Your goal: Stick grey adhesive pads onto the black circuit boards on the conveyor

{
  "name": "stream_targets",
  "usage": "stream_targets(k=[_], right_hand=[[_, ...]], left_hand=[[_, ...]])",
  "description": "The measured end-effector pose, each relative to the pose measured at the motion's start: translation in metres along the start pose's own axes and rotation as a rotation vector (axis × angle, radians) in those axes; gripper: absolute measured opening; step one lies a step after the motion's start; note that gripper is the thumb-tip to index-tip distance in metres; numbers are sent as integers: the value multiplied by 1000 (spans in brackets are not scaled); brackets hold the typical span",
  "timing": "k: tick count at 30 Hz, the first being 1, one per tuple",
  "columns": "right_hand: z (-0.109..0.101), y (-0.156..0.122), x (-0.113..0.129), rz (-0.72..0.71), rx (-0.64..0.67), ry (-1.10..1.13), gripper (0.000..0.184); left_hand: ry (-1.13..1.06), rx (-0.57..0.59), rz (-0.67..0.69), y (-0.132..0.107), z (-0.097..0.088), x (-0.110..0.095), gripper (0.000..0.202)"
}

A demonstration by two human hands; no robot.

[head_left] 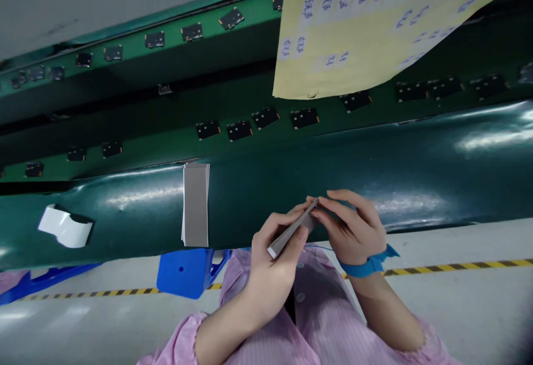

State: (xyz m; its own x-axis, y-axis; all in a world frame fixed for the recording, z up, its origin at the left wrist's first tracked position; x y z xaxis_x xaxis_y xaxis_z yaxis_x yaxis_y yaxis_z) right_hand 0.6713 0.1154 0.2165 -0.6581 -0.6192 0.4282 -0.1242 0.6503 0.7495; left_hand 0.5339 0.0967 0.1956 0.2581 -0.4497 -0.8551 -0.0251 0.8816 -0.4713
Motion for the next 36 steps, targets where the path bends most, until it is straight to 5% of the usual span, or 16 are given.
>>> stream_targets(k=[6,18,28,36], right_hand=[[2,1,-4,32,14,71,14],[14,-7,-47,419,125,446,3],[-10,-3,-51,370,92,456,5],[-22,0,-36,215,101,260,7]], left_hand=[[-1,-2,-21,2,0,3,3],[217,26,9,22,10,1,8],[233,136,-51,22,28,9,6],[171,151,-37,10,32,5,6]])
Point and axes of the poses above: each hand's wrist, its own y-axis towards the middle knuckle, its own z-axis out of the palm, x = y × z, the point moved 8 cm from there along y, towards the middle knuckle, and after that the axes turned 10 degrees about -z, right-handed, at the moved point
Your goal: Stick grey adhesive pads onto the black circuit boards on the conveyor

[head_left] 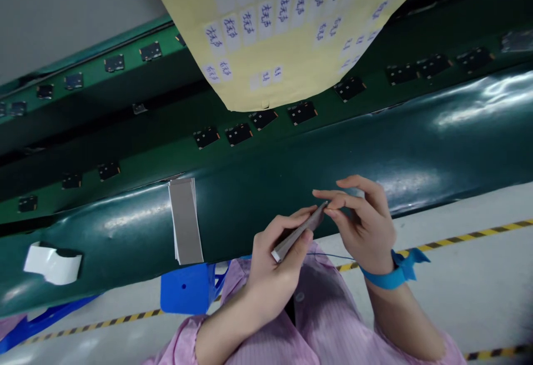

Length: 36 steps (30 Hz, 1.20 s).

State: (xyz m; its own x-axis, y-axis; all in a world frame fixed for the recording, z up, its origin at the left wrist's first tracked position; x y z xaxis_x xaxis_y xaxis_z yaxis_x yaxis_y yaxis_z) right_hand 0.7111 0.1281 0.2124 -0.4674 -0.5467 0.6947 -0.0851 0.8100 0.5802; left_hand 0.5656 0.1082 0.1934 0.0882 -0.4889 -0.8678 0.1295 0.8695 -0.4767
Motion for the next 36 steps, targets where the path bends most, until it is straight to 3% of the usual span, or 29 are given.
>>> stream_targets(k=[7,11,17,22,24,27,29,32,34,36], right_hand=[[-8,2,8,-61,-106,-54,11],[-4,5,12,-73,-60,-36,11],[-5,8,21,-92,-57,-102,13],[13,7,15,75,214,33,9],[13,5,14,110,240,91,6],[0,7,27,-53,126,61,4],[-7,7,42,-231,91,50,7],[-12,2,60,-401,114,27,16],[-14,-3,66,-426,123,-7,21],[-14,-9,65,-349,132,11,21]], left_hand=[[-26,3,52,-3,1,-7,15],[31,-25,82,-5,-2,-11,14],[106,-91,-47,-3,-12,-4,7],[112,-77,-49,1,-14,-2,9],[91,-143,-29,2,-23,1,21],[-34,-213,-57,1,-37,9,52],[-122,-140,-146,0,-37,16,59],[-131,20,-311,-6,-27,24,54],[-101,159,-386,-13,-17,28,47],[-104,237,-399,-19,-12,28,40]])
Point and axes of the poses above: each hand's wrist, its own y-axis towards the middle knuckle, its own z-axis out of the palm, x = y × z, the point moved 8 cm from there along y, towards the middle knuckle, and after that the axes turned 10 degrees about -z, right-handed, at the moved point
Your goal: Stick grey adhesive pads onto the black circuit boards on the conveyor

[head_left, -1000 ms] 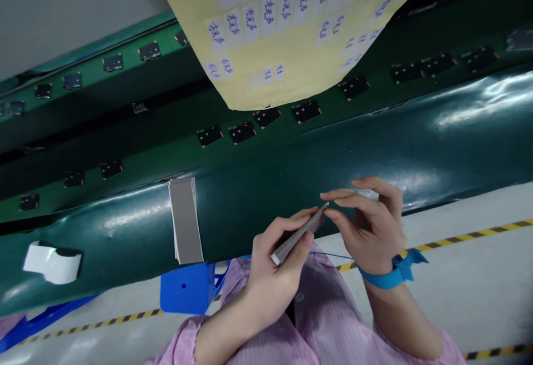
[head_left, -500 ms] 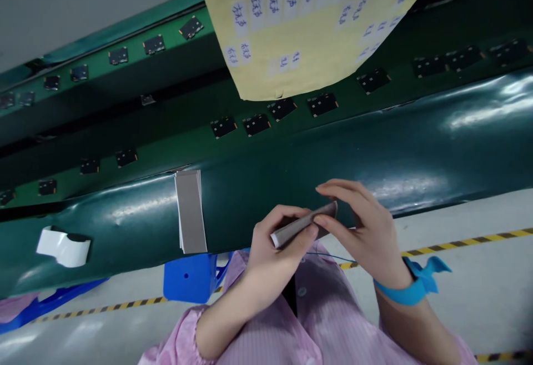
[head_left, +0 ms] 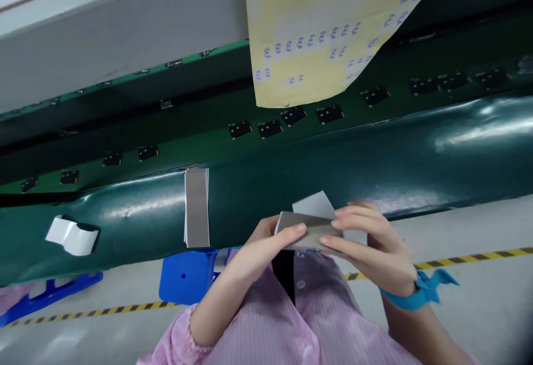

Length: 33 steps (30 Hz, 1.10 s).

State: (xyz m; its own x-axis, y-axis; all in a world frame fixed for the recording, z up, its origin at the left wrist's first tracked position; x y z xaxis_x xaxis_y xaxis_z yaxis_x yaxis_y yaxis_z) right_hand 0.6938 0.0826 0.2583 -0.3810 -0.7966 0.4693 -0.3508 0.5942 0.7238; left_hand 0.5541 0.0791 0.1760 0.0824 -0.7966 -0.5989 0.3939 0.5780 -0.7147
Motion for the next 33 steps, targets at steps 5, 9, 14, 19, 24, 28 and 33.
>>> stream_targets(k=[5,9,14,19,24,28,33], right_hand=[[7,-21,-22,503,-136,240,43],[9,-18,-23,653,-83,238,10],[12,4,-6,475,73,260,12],[2,12,7,343,-61,62,22],[-1,19,16,239,-45,-129,17],[-2,19,15,223,-52,-160,18],[-1,16,13,241,-31,-146,14]], left_hand=[[-2,-229,212,-15,-16,-11,28],[85,-146,233,-21,-13,-18,26],[101,-43,237,-28,-3,-32,21],[222,-240,376,-40,5,-45,7],[388,-254,580,-52,16,-56,11],[518,-278,694,-56,20,-60,16],[684,-345,813,-62,25,-61,19]])
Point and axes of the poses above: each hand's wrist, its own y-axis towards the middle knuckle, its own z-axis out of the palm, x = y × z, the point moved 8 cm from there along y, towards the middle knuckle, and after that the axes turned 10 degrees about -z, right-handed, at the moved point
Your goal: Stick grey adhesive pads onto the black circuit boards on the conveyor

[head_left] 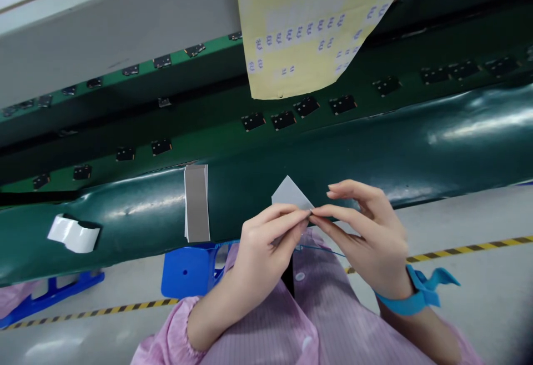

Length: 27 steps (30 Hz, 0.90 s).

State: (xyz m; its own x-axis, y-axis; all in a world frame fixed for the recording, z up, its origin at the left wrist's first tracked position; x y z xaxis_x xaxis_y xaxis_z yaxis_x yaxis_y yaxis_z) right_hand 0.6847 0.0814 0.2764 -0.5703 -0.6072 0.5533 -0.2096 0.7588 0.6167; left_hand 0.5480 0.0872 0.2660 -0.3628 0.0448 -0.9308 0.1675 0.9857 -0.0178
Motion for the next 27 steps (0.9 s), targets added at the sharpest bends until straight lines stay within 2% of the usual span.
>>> stream_targets(k=[5,8,12,21,27], right_hand=[[3,-3,-9,76,50,47,9],[6,-5,-15,114,79,98,9],[2,-7,-17,118,3,105,7],[-2,-12,-1,-56,-146,-89,30],[-11,-22,-23,-15,-190,-99,26]], left_hand=[[216,28,44,-3,6,-3,24],[268,37,68,-4,8,-5,26],[198,41,50,-3,10,-4,23],[61,-2,-53,4,12,-1,19],[53,-14,-109,13,32,4,20]])
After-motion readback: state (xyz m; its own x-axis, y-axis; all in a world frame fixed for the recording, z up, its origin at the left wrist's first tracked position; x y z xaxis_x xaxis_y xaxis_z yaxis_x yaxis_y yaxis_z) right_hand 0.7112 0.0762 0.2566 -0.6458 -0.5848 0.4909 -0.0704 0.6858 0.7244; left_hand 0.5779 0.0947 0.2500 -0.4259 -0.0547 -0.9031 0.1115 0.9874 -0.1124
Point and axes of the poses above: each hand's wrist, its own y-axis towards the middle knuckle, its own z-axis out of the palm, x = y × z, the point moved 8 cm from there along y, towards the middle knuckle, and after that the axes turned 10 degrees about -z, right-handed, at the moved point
